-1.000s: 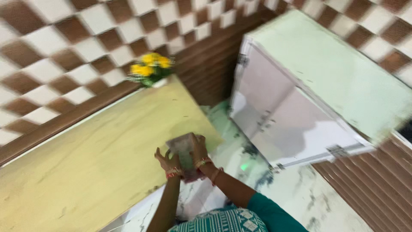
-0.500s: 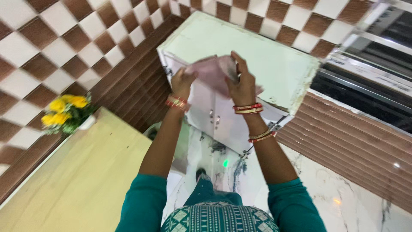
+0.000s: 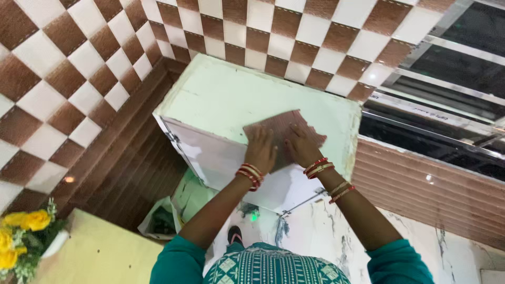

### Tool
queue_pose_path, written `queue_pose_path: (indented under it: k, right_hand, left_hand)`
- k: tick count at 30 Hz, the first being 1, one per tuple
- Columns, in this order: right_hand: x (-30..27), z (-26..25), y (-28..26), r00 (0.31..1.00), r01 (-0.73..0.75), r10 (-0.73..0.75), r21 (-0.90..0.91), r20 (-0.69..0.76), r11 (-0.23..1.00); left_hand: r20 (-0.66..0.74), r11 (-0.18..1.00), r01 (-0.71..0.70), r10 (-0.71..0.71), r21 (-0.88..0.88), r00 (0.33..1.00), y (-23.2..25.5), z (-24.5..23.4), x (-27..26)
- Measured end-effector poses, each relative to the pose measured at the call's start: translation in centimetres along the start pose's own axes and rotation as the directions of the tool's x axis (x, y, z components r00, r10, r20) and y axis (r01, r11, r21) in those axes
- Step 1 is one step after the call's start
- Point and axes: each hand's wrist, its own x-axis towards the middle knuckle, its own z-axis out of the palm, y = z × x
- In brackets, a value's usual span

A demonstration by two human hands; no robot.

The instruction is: The person uses a piece of sandpaper to sand the top and sides of a small white wooden cabinet.

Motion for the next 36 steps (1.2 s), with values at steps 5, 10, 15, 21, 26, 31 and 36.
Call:
queue_pose_path:
  k: [5,10,15,21,26,31,36]
  right_hand:
    - [4.7,1.4,1.7,0.971,0.202,-0.168,-0.207,0.172,0.957]
    - [7.8,1.7,2.8,0.915,0.301,-0.206,-0.245,0.347,0.922]
    - [11.0,2.8,2.9,0.929,0.310,-0.228,-0.278,0.292,0.909]
    - [17.3,4.9,4.1,0.926,0.302,-0.185,-0.351,0.331,0.886]
    - [24.6,6.0,1.8,0.925,0.296,-0.225,-0.210,0.308,0.932]
    - [32.2,9.7,-0.9,0.900,0.356,-0.239,-0.300,0.364,0.885]
    - [40.4,18.7,-2.6,0.856,0.510,-0.470,-0.210,0.215,0.834]
  left_hand:
    - [0.237,0.986,0.153,-0.165,0.069,0.957,-1.0,3.0,3.8]
    - [0.420,0.976,0.184,-0.216,0.117,0.882,-1.4,1.5,6.1]
    - [0.456,0.978,0.183,-0.208,0.099,0.865,-3.9,0.8,9.1]
    - [0.452,0.962,0.174,-0.253,0.209,0.855,-9.3,2.6,13.4]
    - [0.376,0.907,0.233,-0.364,0.350,0.852,-15.7,2.6,16.2]
    - [0.294,0.789,0.398,-0.564,0.467,0.772,-23.0,1.4,18.7]
    - [0.134,0.710,0.568,-0.665,0.416,0.734,-30.9,-0.2,18.1]
